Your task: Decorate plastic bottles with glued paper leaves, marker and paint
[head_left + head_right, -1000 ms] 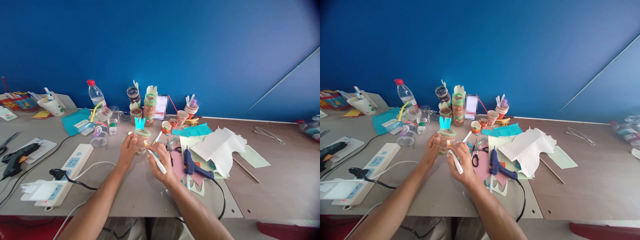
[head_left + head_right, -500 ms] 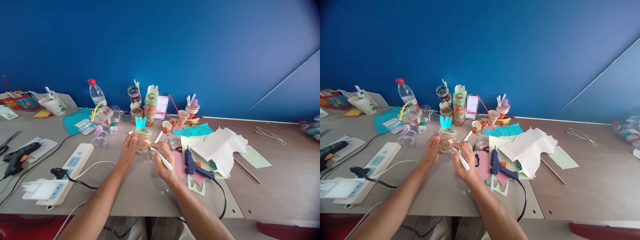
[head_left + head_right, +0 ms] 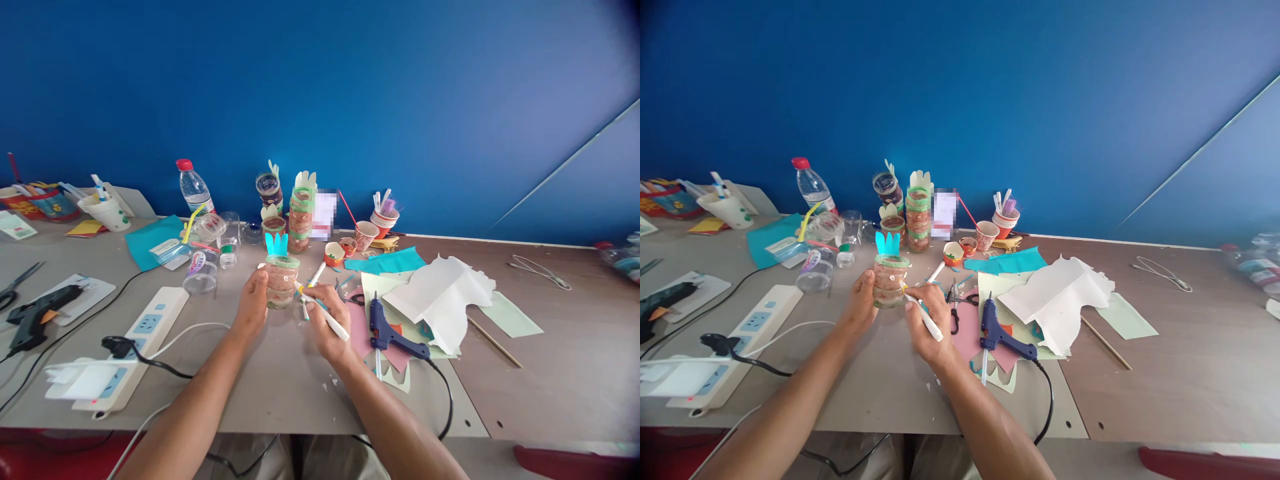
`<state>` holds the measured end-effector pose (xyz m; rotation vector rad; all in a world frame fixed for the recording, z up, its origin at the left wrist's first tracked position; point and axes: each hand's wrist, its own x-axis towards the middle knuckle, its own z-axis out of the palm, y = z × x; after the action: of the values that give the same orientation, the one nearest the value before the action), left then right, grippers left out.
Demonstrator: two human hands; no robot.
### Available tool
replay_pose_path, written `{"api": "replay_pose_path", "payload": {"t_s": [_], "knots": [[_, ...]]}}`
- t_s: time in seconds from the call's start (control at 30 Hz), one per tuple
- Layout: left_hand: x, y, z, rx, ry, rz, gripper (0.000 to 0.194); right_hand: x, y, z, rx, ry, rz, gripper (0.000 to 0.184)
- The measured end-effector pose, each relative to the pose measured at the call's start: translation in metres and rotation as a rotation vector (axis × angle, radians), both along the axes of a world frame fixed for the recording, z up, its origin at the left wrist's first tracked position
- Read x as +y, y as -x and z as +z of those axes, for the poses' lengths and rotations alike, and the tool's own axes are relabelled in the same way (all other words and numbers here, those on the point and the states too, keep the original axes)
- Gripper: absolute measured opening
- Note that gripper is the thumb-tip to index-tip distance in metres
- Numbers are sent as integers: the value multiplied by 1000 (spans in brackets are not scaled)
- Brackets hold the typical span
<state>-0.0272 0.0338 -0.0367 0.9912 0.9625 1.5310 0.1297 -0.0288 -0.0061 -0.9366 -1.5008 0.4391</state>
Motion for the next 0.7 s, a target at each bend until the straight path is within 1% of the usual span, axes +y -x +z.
{"api": "replay_pose_path", "payload": {"t_s": [0.17,0.27,0.33,0.43,0.53,0.6,0.7], "knots": [[0,-1,0,-5,-15,-9,58,-1,0,1,45,7,12,20],[-1,-1,2,-4,1,6,58,-2,0,1,108,95,33,22],[-2,-1,4,-13,26,12,58,-1,-1,-1,220,213,58,24],[-3,-2,7,-56,67,-14,60,4,-1,-6,486,362,129,25],[-5,-2,10,-96,100,-42,62,11,-1,-7,706,384,204,25],[-6,-2,11,-107,112,-69,63,15,0,-5,786,385,254,25],[-7,-2,10,-109,121,-134,66,19,-2,-2,860,444,343,27]]}}
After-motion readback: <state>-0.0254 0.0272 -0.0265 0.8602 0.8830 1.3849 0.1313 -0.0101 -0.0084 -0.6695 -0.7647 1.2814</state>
